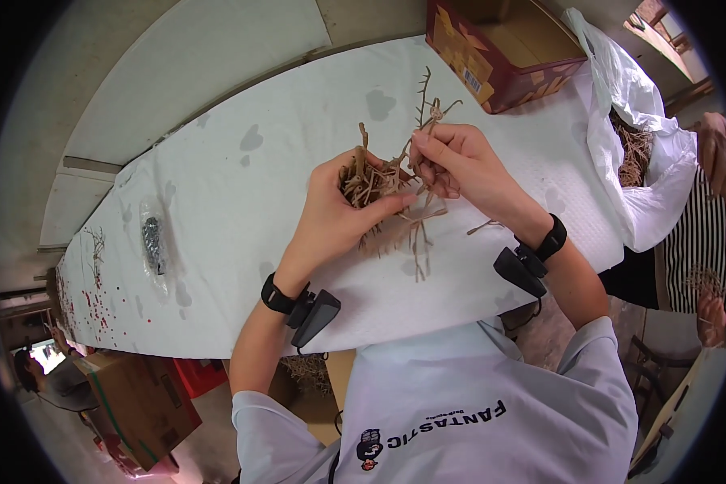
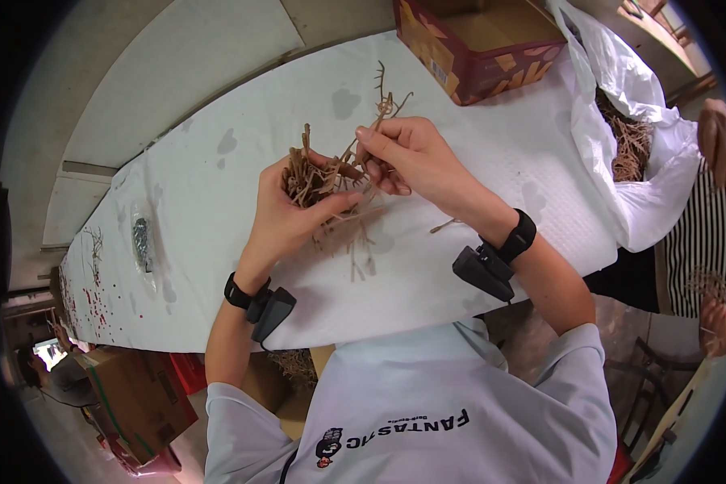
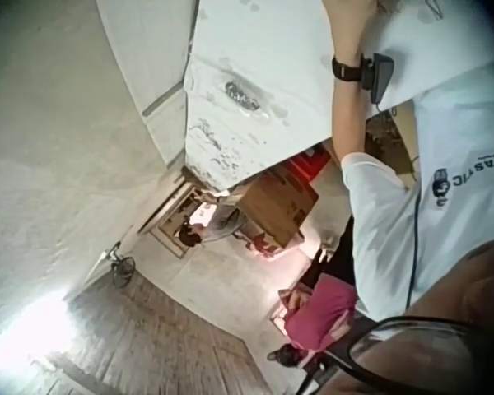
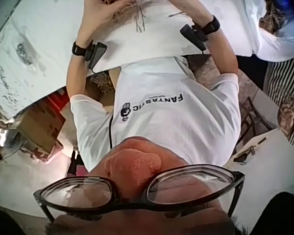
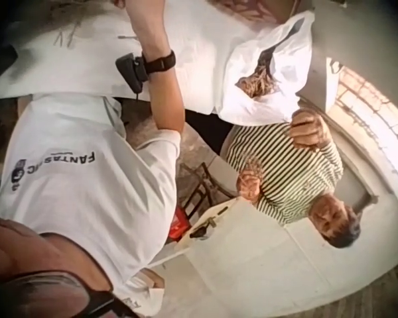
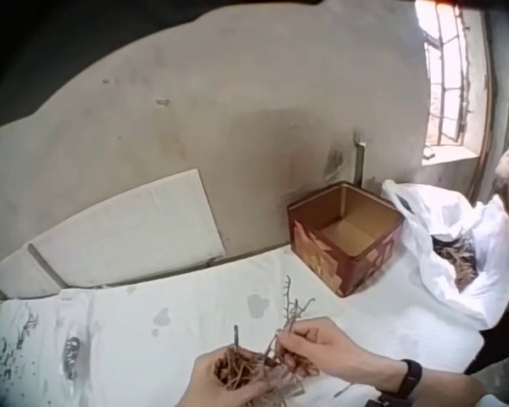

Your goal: Assembling decorative items by attaching small dried plant clusters to a main branch structure.

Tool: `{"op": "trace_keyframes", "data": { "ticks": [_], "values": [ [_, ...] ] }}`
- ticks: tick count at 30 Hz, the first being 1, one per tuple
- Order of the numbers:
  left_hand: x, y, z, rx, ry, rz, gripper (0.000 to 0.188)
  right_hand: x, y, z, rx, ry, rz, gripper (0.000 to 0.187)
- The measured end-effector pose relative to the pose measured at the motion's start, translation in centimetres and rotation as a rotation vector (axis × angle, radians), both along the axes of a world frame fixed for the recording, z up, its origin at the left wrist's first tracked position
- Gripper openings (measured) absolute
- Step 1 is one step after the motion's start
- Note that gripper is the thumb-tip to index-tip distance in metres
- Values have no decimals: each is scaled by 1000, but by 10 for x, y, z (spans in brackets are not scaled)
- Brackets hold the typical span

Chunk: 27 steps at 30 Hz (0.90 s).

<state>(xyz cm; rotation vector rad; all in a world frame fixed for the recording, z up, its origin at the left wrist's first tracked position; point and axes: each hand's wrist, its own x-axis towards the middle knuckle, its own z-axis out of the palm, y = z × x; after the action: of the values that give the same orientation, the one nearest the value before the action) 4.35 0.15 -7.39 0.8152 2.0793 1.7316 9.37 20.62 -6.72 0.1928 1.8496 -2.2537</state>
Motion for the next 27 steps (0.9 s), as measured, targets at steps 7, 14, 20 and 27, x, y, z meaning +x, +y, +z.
{"op": "trace_keyframes", "data": {
  "ticks": [7,14,20,27],
  "values": [
    [1,1,-9,3,330,152,22,-2,0,-12,314,258,-120,32],
    [-20,-25,-6,-253,546,140,16,-3,19,0,400,500,-431,30],
    [-51,-50,-7,-155,105,422,15,-9,56,7,310,442,-663,29],
    [1,-2,24,-72,25,121,39,2,5,2,379,410,-413,32]
  ]
}}
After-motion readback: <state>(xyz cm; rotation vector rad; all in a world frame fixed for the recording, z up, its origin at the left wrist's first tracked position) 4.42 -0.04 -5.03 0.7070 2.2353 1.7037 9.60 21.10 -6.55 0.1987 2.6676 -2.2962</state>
